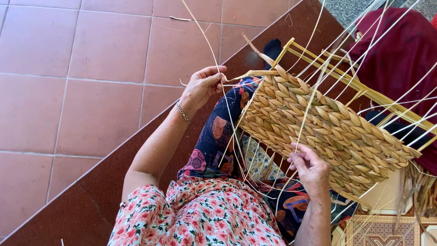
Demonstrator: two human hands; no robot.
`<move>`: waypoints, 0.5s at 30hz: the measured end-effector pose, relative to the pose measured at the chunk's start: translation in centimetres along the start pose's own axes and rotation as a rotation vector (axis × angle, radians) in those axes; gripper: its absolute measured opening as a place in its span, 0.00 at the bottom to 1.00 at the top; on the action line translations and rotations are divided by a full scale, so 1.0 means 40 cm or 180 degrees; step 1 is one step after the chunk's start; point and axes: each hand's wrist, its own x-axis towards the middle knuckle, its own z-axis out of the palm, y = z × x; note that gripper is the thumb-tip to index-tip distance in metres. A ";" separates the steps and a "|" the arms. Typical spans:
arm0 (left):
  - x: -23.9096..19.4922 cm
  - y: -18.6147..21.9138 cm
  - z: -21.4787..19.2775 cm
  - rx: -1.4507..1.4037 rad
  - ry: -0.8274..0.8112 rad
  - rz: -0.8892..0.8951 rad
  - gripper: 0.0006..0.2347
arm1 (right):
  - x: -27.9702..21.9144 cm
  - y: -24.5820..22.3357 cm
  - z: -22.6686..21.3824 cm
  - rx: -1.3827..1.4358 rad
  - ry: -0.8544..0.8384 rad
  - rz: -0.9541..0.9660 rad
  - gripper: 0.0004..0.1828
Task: The person weaves a basket by hand, interlacing thin strips of dried plant material through a rectangular frame. They repeatedly thread, pull, and tighten the strips to build up the woven body of the basket.
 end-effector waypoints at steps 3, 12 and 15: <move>-0.014 0.002 -0.011 0.0085 0.0190 0.0034 0.09 | -0.025 -0.021 -0.010 -0.0469 -0.0150 -0.0012 0.15; -0.145 0.119 -0.073 -0.0208 0.0974 0.0900 0.07 | -0.058 0.000 -0.001 -0.1668 -0.1274 -0.0731 0.09; -0.174 0.146 -0.051 0.0008 0.0926 0.0997 0.07 | -0.042 -0.054 0.010 -0.1614 -0.1682 -0.1077 0.17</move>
